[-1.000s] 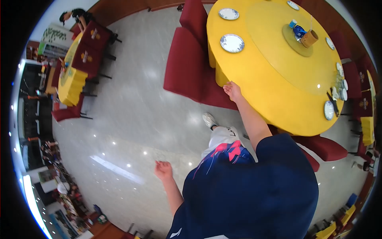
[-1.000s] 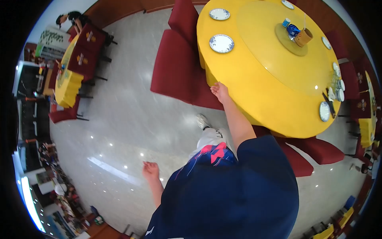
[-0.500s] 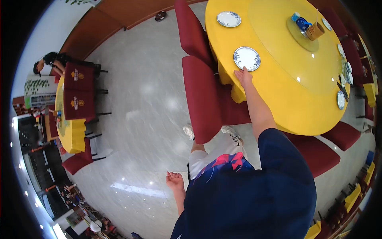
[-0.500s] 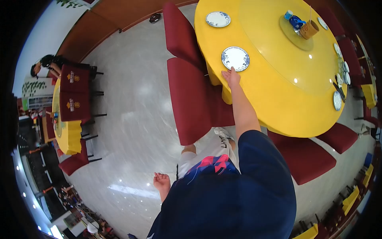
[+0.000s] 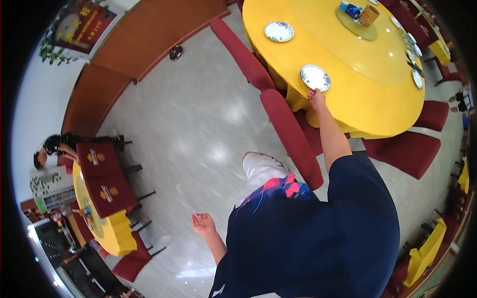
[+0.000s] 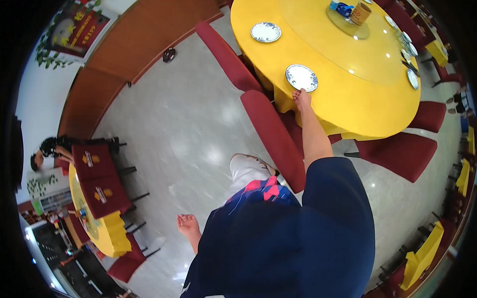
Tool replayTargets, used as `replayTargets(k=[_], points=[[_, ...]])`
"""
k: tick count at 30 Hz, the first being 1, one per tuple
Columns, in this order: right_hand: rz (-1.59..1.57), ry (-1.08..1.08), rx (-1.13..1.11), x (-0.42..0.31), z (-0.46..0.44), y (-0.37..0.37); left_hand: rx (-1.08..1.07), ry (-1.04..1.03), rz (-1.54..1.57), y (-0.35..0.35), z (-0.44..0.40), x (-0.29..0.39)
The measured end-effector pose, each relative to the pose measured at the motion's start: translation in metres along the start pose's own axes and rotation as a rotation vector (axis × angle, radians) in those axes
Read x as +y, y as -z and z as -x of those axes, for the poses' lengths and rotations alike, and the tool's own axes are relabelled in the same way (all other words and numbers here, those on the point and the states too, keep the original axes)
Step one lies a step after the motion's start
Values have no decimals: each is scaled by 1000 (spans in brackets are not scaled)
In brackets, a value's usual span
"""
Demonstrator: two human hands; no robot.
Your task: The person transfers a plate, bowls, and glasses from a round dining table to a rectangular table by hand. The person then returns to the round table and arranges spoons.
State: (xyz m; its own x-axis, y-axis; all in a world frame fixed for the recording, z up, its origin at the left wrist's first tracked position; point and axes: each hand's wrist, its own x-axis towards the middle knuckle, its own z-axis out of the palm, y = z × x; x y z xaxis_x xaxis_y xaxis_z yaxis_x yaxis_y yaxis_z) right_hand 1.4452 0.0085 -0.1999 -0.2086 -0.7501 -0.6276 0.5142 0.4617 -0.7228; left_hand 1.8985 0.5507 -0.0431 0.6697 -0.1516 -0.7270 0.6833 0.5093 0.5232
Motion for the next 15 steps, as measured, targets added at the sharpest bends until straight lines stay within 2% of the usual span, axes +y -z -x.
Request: replayTargets(k=[3,5,11,14,15], points=[[-114,4,-44,4,-8,-17,-81,17,10,-77,-35,1],[-142,28,-64,10,-9,-46,-221,77,-9,-121,-66,3],[-71,11,-91,2,-43,-148,-295,204,-130,-261,-140,-27],[-53,47,-96,-11,-64,-187,-257,241,-255,-334,-151,-53],[-86,31,-87,-14,-74,-198,-328,260,-294,-355,-158,-58]])
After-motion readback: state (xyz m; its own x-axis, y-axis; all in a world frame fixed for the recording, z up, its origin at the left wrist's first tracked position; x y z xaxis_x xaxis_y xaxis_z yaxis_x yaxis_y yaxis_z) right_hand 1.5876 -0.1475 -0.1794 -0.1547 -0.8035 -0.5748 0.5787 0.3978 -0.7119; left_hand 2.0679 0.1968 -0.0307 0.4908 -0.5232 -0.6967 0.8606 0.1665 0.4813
